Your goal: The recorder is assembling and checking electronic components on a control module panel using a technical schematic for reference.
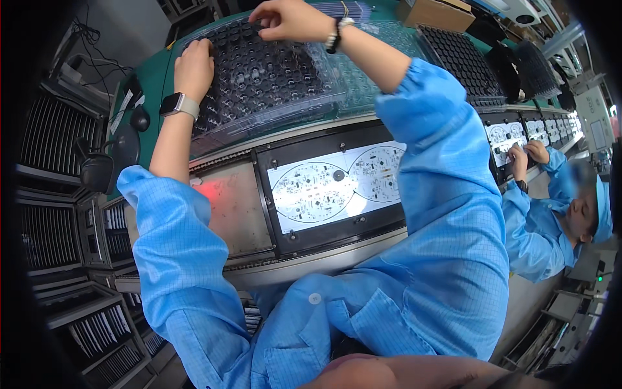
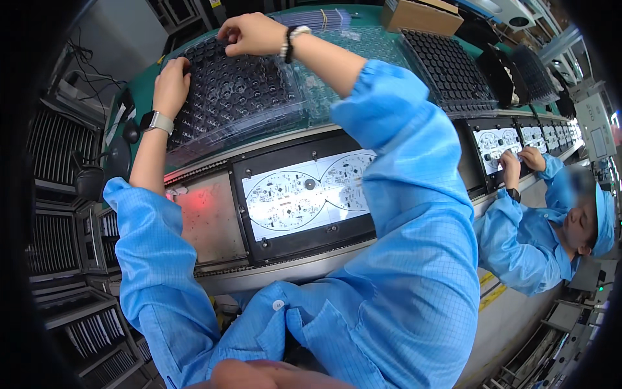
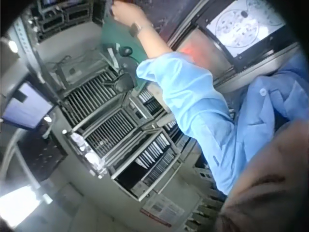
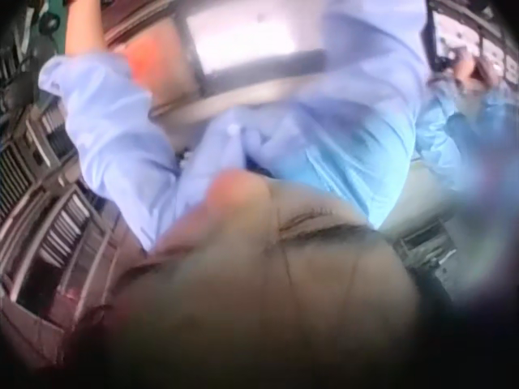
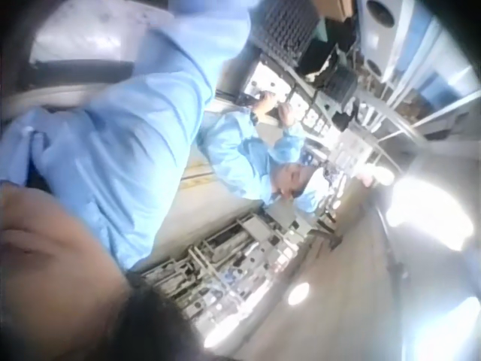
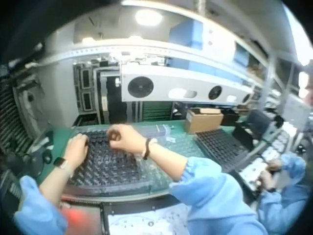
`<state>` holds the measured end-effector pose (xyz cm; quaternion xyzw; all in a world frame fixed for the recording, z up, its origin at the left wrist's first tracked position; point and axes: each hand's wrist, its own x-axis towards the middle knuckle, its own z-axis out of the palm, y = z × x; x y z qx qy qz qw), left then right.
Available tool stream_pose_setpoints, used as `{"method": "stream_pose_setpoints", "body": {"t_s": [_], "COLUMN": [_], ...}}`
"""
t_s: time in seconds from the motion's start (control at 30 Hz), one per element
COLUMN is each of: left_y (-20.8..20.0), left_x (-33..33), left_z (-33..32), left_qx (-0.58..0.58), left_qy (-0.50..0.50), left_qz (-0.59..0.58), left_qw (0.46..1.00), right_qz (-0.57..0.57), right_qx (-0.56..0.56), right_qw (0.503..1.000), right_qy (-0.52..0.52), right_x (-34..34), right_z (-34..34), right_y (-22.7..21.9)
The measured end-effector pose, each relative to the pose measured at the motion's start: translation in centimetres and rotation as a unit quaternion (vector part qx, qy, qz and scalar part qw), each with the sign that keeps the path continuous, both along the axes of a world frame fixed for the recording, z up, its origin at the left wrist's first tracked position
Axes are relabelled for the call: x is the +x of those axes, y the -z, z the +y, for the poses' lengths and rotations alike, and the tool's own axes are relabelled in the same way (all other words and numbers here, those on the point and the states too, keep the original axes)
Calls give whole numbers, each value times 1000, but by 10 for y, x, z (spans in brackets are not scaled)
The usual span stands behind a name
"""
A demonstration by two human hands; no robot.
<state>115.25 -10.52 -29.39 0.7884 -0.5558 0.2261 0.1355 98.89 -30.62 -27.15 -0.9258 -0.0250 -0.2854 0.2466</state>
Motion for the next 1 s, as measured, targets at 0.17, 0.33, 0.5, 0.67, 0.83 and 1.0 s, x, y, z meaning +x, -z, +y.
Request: {"method": "stream_pose_setpoints", "body": {"t_s": [0.17, 0.33, 0.5, 0.67, 0.83, 1.0], "left_y": [-22, -7, 44, 75, 73, 81], "left_x": [-51, -132, -179, -187, -190, -190], "left_z": [38, 100, 143, 160, 162, 164], "left_qx": [-144, -195, -174, -152, -141, -114], "left_qy": [80, 197, 215, 166, 196, 212], "left_qz": [174, 444, 574, 693, 710, 725], "left_qw": [971, 852, 770, 685, 662, 645], "right_qz": [93, 217, 239, 190, 157, 163], "right_qx": [160, 298, 171, 84, 2, -35], "right_qw": [976, 919, 956, 974, 977, 972], "right_qy": [-111, -137, 4, 95, 145, 168], "right_x": [-131, -237, -290, -306, -306, -304], "right_z": [58, 85, 114, 146, 165, 174], "right_y": [-31, 10, 66, 95, 103, 102]}}
